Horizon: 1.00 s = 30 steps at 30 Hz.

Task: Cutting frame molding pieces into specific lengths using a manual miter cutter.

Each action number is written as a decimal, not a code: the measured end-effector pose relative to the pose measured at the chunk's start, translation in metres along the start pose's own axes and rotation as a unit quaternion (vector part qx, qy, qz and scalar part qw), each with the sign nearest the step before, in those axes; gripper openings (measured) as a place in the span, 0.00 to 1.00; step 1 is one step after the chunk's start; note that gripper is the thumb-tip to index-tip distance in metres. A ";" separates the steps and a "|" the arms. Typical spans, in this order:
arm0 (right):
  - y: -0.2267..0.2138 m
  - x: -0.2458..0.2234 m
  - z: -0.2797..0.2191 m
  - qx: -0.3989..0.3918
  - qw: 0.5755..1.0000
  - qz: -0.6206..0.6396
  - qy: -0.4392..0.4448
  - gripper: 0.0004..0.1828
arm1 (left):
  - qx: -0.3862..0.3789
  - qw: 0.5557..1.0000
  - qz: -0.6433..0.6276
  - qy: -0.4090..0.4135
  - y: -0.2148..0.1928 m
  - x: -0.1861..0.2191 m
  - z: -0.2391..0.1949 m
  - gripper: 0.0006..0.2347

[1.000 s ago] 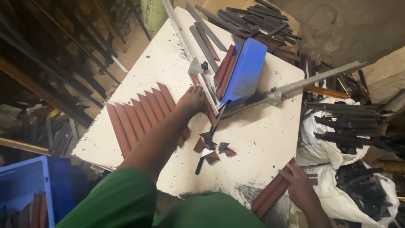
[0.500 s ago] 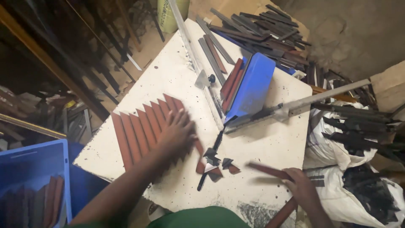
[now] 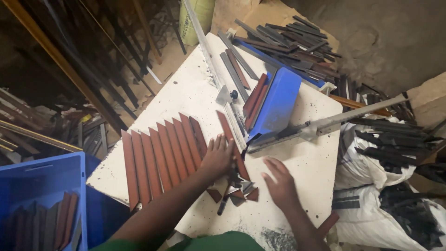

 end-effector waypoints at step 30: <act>-0.143 0.142 -0.184 0.063 0.969 -0.187 0.152 0.21 | 0.159 0.935 0.244 0.202 0.026 -0.059 0.091 0.34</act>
Point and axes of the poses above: each hand's wrist, its own z-axis towards the middle knuckle, its own y-axis out of the palm, x = y × z, the point moved 4 cm from there along z, towards the middle knuckle, and after that the axes turned 5 degrees about x, right-handed, at the moved point
